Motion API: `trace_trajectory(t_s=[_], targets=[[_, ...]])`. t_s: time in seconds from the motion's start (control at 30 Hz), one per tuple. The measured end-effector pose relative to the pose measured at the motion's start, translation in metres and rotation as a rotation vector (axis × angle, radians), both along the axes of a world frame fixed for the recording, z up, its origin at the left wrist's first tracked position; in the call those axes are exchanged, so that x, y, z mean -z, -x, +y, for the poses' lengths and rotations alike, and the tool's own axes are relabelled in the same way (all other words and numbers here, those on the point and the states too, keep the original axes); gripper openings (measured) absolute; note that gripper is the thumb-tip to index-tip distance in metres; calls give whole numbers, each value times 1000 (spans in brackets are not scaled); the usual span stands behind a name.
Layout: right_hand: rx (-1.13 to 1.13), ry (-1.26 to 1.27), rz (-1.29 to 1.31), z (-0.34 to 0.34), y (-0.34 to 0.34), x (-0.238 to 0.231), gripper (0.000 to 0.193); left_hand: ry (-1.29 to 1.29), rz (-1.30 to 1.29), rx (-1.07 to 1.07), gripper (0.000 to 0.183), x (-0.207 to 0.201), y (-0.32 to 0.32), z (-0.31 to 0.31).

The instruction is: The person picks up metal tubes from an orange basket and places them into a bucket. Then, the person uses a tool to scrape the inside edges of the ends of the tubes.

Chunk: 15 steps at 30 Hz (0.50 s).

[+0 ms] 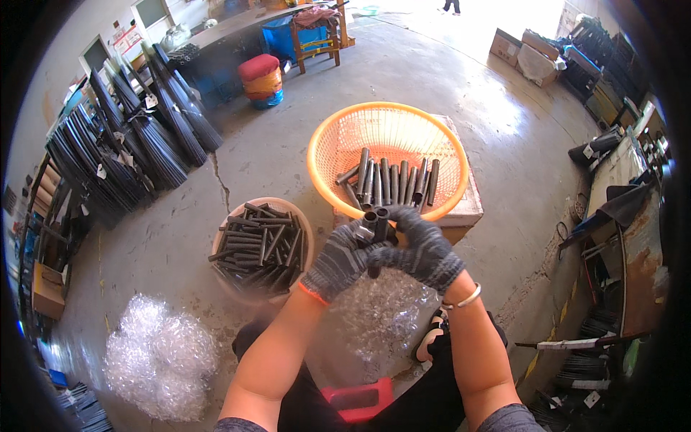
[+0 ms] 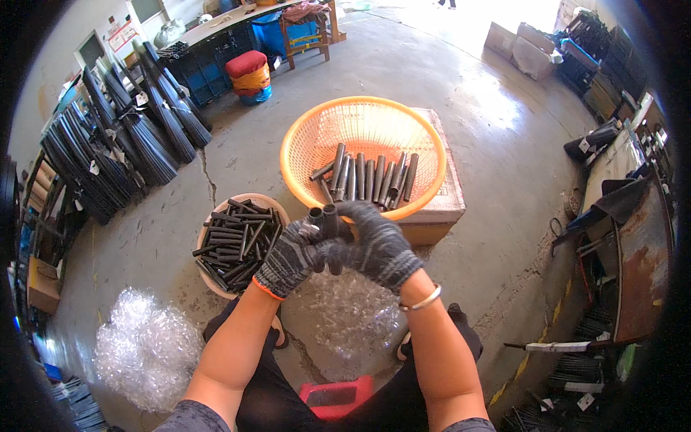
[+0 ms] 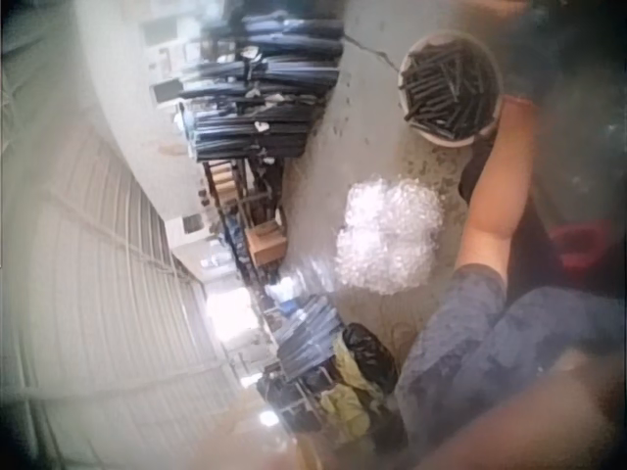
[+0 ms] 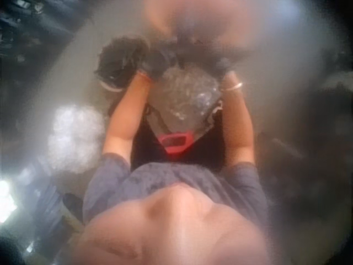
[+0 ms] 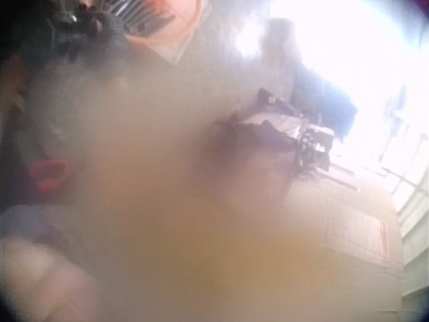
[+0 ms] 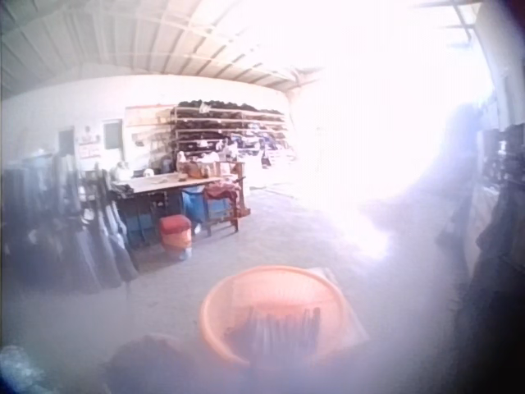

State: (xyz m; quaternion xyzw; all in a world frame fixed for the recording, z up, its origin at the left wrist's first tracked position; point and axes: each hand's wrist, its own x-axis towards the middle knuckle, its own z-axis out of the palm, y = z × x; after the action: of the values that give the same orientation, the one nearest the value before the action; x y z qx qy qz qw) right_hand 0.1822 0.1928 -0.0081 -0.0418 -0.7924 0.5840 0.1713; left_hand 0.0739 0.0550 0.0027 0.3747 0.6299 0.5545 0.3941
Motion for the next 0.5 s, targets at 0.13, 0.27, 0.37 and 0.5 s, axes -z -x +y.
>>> trace_trajectory(t_s=[0.13, 0.27, 0.37, 0.5], targets=[[-148, 528, -167, -18, 1, -9, 49, -45, 215, 116, 15, 35, 5, -3], [-38, 564, -191, -23, -2, -18, 40, 93, 1, 116, 12, 15, -3, 3], [72, 287, 114, -25, 4, -6, 34, 43, -198, 157, 18, 25, -2, 1], [71, 121, 237, -20, 10, 6, 22, -34, -245, 150, 28, 36, -5, 0]])
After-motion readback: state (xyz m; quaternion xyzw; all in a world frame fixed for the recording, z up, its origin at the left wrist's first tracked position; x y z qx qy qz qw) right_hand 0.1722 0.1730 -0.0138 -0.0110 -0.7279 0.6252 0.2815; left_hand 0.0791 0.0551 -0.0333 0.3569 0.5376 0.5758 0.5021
